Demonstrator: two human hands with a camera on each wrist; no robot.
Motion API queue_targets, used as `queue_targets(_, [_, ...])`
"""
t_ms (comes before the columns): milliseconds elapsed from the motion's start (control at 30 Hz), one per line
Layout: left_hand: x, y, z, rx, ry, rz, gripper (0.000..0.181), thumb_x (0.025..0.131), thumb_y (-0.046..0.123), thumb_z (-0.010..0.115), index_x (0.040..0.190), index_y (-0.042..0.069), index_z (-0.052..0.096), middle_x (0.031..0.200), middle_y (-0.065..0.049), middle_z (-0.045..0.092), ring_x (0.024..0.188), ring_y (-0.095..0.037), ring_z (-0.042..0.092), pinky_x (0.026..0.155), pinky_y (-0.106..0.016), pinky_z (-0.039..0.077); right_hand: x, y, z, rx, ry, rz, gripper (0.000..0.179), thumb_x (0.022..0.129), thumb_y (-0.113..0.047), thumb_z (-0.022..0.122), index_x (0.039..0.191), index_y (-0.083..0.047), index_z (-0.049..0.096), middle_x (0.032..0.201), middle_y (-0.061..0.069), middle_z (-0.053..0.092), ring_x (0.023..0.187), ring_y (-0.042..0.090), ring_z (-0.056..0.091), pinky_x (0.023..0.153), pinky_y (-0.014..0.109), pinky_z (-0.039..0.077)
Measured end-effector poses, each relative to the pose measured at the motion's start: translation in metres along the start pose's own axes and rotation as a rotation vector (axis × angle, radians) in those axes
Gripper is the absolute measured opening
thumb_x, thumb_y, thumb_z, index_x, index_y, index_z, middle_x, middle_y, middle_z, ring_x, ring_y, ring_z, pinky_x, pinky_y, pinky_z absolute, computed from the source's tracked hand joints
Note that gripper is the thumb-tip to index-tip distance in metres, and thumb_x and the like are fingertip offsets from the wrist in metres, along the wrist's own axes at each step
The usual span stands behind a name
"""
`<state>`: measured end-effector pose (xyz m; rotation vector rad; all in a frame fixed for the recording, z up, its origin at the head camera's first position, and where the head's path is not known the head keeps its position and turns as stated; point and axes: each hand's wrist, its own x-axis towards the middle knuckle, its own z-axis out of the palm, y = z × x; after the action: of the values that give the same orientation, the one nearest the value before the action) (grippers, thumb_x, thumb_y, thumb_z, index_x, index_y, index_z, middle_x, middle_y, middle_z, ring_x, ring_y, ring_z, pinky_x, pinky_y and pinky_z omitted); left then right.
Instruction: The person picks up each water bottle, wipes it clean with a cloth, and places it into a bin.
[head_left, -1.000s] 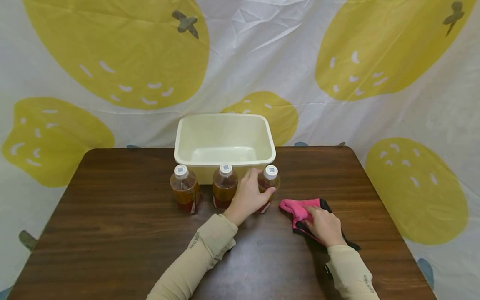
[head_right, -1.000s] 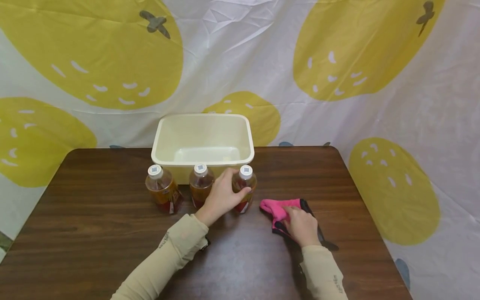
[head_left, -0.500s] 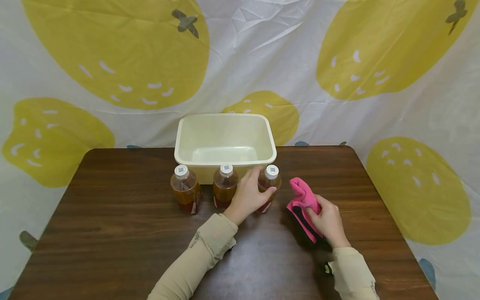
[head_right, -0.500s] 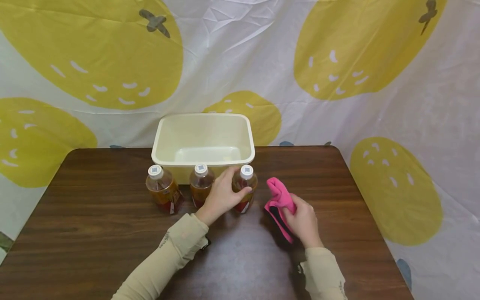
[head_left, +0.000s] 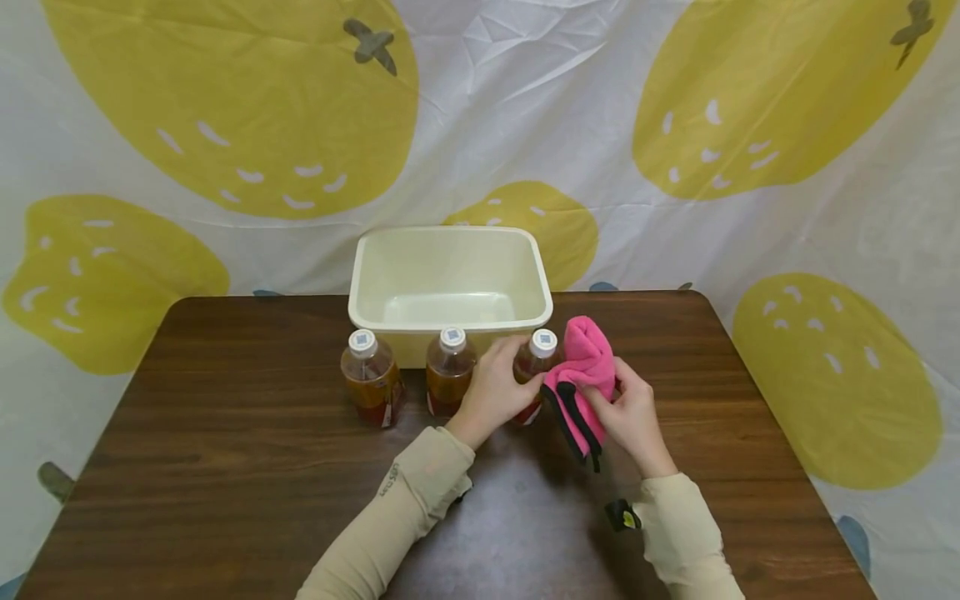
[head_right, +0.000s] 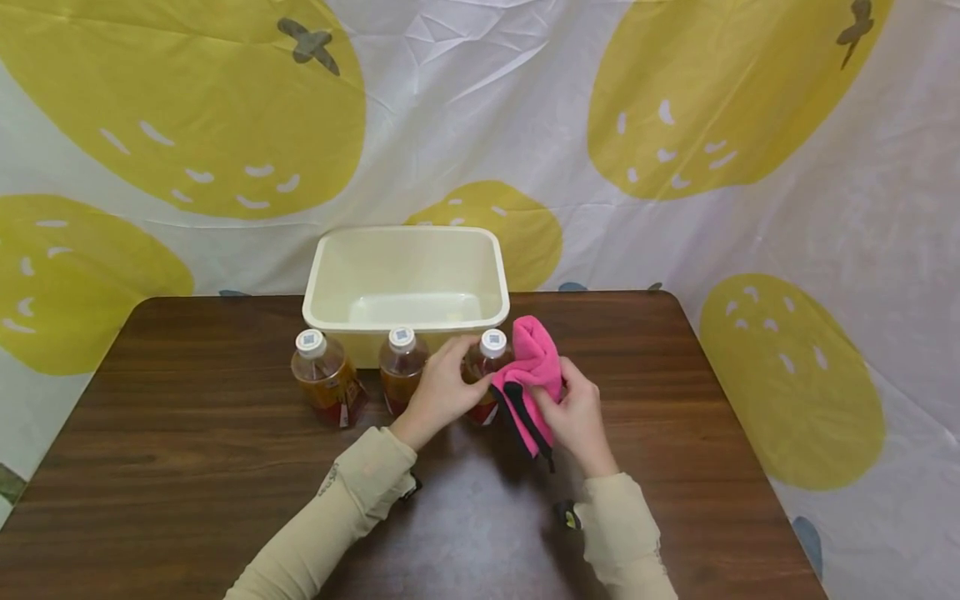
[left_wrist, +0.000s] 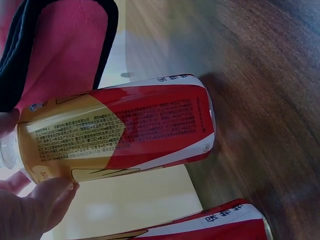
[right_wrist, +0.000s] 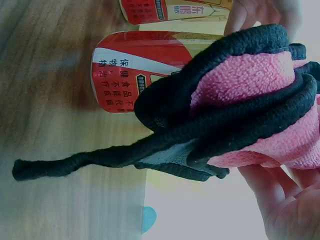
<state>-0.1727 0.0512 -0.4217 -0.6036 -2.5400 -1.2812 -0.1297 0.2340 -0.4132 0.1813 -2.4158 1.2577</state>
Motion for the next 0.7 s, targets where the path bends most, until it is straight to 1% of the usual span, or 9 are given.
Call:
queue_targets(100, [-0.001, -0.002, 0.001, 0.000, 0.000, 0.012, 0.048, 0.074, 0.018, 0.071, 0.116, 0.001, 0.056, 0.110, -0.013, 0.059, 0.100, -0.023, 0.056, 0.087, -0.034, 0.047, 0.003, -0.006, 0.004, 0.002, -0.002, 0.014, 0.021, 0.073, -0.001, 0.072, 0.089, 0.001, 0.059, 0.071, 0.008, 0.057, 0.060, 0.005, 0.044, 0.050, 0.016, 0.038])
queue_targets(233, [-0.002, -0.003, 0.002, -0.013, -0.002, 0.031, 0.048, 0.075, 0.016, 0.069, 0.118, 0.001, 0.055, 0.111, -0.014, 0.059, 0.102, -0.024, 0.055, 0.089, -0.034, 0.046, 0.003, -0.022, 0.005, 0.016, -0.009, 0.033, 0.020, 0.074, 0.003, 0.070, 0.089, 0.005, 0.057, 0.074, 0.013, 0.058, 0.062, 0.005, 0.045, 0.052, 0.017, 0.042])
queue_targets(333, [-0.002, -0.001, 0.002, -0.028, -0.001, 0.023, 0.045, 0.077, 0.014, 0.067, 0.119, 0.001, 0.056, 0.111, -0.013, 0.059, 0.102, -0.023, 0.055, 0.088, -0.034, 0.046, 0.003, -0.020, 0.007, 0.031, -0.010, 0.033, 0.021, 0.075, 0.002, 0.070, 0.090, 0.005, 0.056, 0.074, 0.013, 0.057, 0.063, 0.003, 0.046, 0.052, 0.015, 0.043])
queue_targets(367, [-0.002, -0.001, 0.002, -0.030, -0.001, 0.017, 0.044, 0.078, 0.014, 0.066, 0.119, 0.002, 0.056, 0.111, -0.013, 0.059, 0.102, -0.023, 0.056, 0.087, -0.034, 0.046, 0.004, -0.015, 0.008, 0.031, -0.010, 0.039, 0.021, 0.075, 0.001, 0.070, 0.090, 0.004, 0.056, 0.074, 0.013, 0.057, 0.063, 0.002, 0.046, 0.052, 0.015, 0.043])
queue_targets(433, [-0.002, 0.001, 0.001, -0.032, -0.010, -0.004, 0.043, 0.079, 0.014, 0.065, 0.120, 0.003, 0.055, 0.111, -0.012, 0.059, 0.101, -0.023, 0.056, 0.086, -0.035, 0.046, 0.005, -0.017, 0.009, 0.029, -0.006, 0.039, 0.021, 0.075, 0.001, 0.070, 0.090, 0.005, 0.056, 0.074, 0.013, 0.057, 0.063, 0.003, 0.046, 0.052, 0.012, 0.042])
queue_targets(567, [-0.001, 0.003, -0.002, -0.013, -0.049, -0.022, 0.044, 0.081, 0.014, 0.064, 0.123, 0.006, 0.054, 0.112, -0.012, 0.058, 0.099, -0.023, 0.055, 0.085, -0.035, 0.047, 0.006, -0.013, 0.013, 0.009, 0.000, 0.055, 0.023, 0.074, 0.001, 0.070, 0.092, 0.004, 0.056, 0.074, 0.014, 0.059, 0.063, 0.007, 0.046, 0.053, 0.014, 0.041])
queue_targets(600, [0.000, 0.003, -0.003, -0.008, -0.062, -0.024, 0.044, 0.081, 0.014, 0.064, 0.124, 0.006, 0.054, 0.113, -0.012, 0.058, 0.098, -0.023, 0.055, 0.084, -0.035, 0.047, 0.006, -0.014, 0.013, 0.007, 0.001, 0.052, 0.023, 0.074, 0.001, 0.071, 0.092, 0.004, 0.057, 0.074, 0.014, 0.059, 0.063, 0.008, 0.047, 0.053, 0.015, 0.042])
queue_targets(667, [0.001, 0.004, -0.005, 0.003, -0.078, -0.022, 0.044, 0.082, 0.015, 0.063, 0.124, 0.007, 0.053, 0.112, -0.011, 0.058, 0.096, -0.022, 0.055, 0.082, -0.034, 0.048, 0.006, -0.005, 0.016, -0.008, -0.001, 0.038, 0.022, 0.074, -0.001, 0.071, 0.092, 0.002, 0.058, 0.073, 0.013, 0.060, 0.061, 0.009, 0.047, 0.052, 0.017, 0.042])
queue_targets(700, [0.001, 0.004, -0.005, 0.008, -0.085, -0.021, 0.044, 0.082, 0.015, 0.063, 0.123, 0.006, 0.054, 0.111, -0.011, 0.058, 0.094, -0.022, 0.055, 0.081, -0.033, 0.048, 0.006, -0.005, 0.016, -0.015, -0.004, 0.022, 0.021, 0.074, 0.000, 0.071, 0.091, 0.002, 0.058, 0.071, 0.012, 0.059, 0.060, 0.009, 0.046, 0.051, 0.018, 0.041])
